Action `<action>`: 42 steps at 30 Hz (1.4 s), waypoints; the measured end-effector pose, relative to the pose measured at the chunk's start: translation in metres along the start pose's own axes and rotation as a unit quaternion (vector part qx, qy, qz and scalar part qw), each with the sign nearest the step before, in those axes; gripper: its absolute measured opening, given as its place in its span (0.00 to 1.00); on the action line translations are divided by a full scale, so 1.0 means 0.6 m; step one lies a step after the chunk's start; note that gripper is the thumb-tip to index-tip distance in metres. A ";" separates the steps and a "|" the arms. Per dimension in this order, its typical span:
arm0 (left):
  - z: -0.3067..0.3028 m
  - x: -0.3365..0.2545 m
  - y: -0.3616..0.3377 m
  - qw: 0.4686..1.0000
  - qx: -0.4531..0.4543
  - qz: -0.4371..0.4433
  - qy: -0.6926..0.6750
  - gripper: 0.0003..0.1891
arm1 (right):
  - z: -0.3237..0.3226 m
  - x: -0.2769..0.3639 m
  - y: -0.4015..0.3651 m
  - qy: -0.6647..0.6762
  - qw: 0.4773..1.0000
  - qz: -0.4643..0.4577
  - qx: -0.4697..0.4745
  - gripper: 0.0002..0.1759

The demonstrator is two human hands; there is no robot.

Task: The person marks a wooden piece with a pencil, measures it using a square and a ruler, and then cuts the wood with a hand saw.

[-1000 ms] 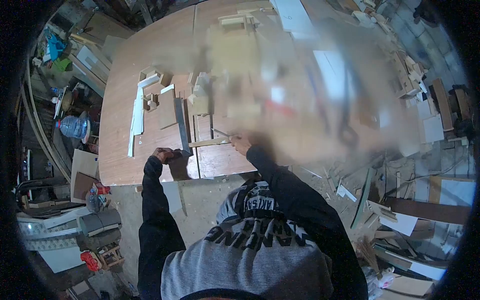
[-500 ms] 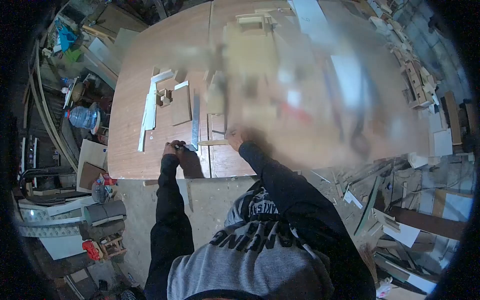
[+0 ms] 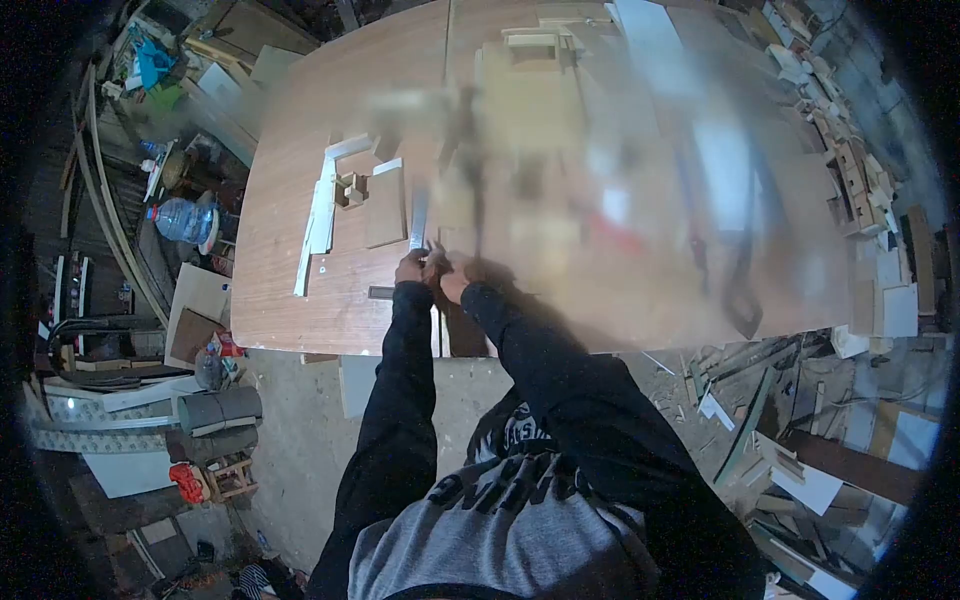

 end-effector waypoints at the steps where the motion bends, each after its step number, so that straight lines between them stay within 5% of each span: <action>1: 0.010 -0.009 0.004 1.000 0.001 0.000 -0.001 0.21 | 0.002 0.005 -0.002 -0.072 0.996 -0.033 -0.042 0.20; 3: 0.013 -0.019 0.011 0.996 -0.052 -0.005 0.070 0.22 | -0.003 -0.014 -0.007 -0.018 1.000 -0.015 -0.014 0.22; 8: 0.027 -0.011 0.032 0.999 -0.015 0.001 0.029 0.18 | -0.008 -0.032 -0.005 0.067 0.996 0.021 0.062 0.27; 13: 0.002 -0.029 0.009 0.993 -0.052 0.047 0.096 0.14 | -0.050 -0.014 -0.031 0.187 0.980 -0.047 0.038 0.19; 16: -0.006 -0.014 0.003 0.985 -0.050 0.028 0.160 0.12 | -0.092 -0.040 -0.049 0.257 0.962 -0.005 0.095 0.13; 18: -0.002 0.002 0.002 0.975 -0.066 0.035 0.210 0.12 | -0.168 -0.040 -0.070 0.044 0.998 0.007 0.039 0.14; 20: 0.008 0.017 0.007 0.965 -0.058 0.047 0.250 0.14 | -0.224 -0.050 -0.091 0.112 0.993 0.039 -0.007 0.16; 23: -0.002 0.002 -0.014 0.960 -0.172 0.114 0.188 0.13 | -0.275 -0.111 -0.099 -0.012 0.994 -0.053 -0.095 0.16; 27: 0.008 -0.080 -0.099 0.948 -0.158 0.262 0.084 0.13 | -0.354 -0.139 -0.136 -0.152 0.937 -0.145 -0.280 0.13; 31: 0.064 -0.171 -0.189 0.931 -0.049 0.361 0.007 0.12 | -0.399 -0.183 -0.169 -0.133 0.938 -0.120 -0.295 0.10; 34: 0.126 -0.202 -0.227 0.923 0.006 0.383 0.043 0.15 | -0.410 -0.220 -0.186 0.057 0.957 -0.063 -0.276 0.10; 36: 0.146 -0.241 -0.262 0.899 0.033 0.435 0.040 0.17 | -0.400 -0.274 -0.198 0.386 0.871 0.095 -0.289 0.11; 37: 0.158 -0.249 -0.271 0.899 0.033 0.435 0.038 0.17 | -0.407 -0.280 -0.209 0.385 0.871 0.094 -0.290 0.11; 39: 0.190 -0.265 -0.290 0.877 0.068 0.467 0.089 0.19 | -0.425 -0.274 -0.229 0.052 0.955 0.033 -0.290 0.11; 42: 0.247 -0.271 -0.299 0.870 0.051 0.481 0.094 0.20 | -0.445 -0.272 -0.256 0.001 0.953 0.109 -0.281 0.12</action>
Point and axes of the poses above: each hand's wrist, its own y-axis towards the middle knuckle, its own z-axis out of the palm, x = y × z, the point moved 5 cm from there along y, towards the middle knuckle, and after that the axes turned 8 degrees about -x, right-handed, at the moved point
